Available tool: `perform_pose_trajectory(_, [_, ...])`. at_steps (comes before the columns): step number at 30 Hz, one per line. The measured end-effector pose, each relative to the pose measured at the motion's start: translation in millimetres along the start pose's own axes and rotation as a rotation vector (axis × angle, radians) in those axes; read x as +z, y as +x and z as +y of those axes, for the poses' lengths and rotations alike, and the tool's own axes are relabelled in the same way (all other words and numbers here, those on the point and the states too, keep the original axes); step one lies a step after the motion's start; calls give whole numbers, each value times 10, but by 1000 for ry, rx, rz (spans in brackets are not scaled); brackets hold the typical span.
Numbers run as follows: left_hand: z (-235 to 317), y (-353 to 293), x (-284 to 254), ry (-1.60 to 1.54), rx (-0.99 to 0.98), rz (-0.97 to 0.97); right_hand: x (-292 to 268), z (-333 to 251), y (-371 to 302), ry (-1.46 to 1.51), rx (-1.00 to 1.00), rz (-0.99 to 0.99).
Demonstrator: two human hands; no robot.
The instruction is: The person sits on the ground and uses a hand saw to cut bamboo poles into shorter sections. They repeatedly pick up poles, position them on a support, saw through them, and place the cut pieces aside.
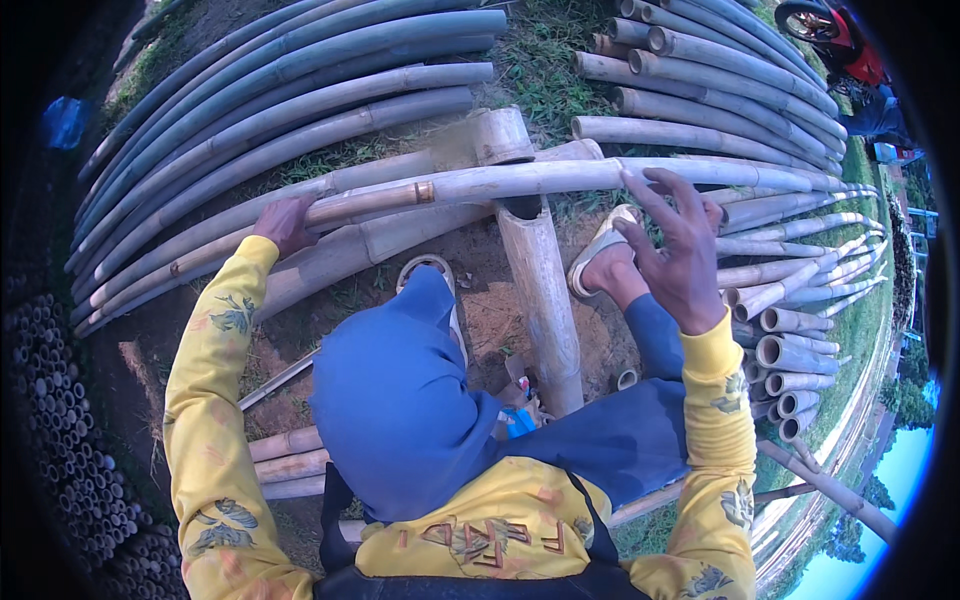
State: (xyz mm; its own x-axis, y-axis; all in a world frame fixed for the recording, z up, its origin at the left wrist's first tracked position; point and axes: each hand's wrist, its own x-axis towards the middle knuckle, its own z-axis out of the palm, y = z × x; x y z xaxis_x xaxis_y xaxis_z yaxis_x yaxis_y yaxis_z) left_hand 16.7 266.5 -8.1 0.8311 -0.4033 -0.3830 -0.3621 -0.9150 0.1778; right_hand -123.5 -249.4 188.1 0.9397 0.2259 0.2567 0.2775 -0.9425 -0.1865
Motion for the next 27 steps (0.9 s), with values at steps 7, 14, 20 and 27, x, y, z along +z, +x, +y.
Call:
perform_pose_trajectory(7, [882,431,-50,75,114,-9,-807,544,-2803,170,976,592])
perform_pose_trajectory(14, [1716,723,-124,65,111,25,476,-899,-4626,777,1437,262])
perform_pose_trajectory(20, [1780,945,7,111,144,62,1389,-1560,-5214,525,1381,117])
perform_pose_trajectory(27, [1801,1008,-19,98,65,-33,1082,-1733,-4956,396,1177,140])
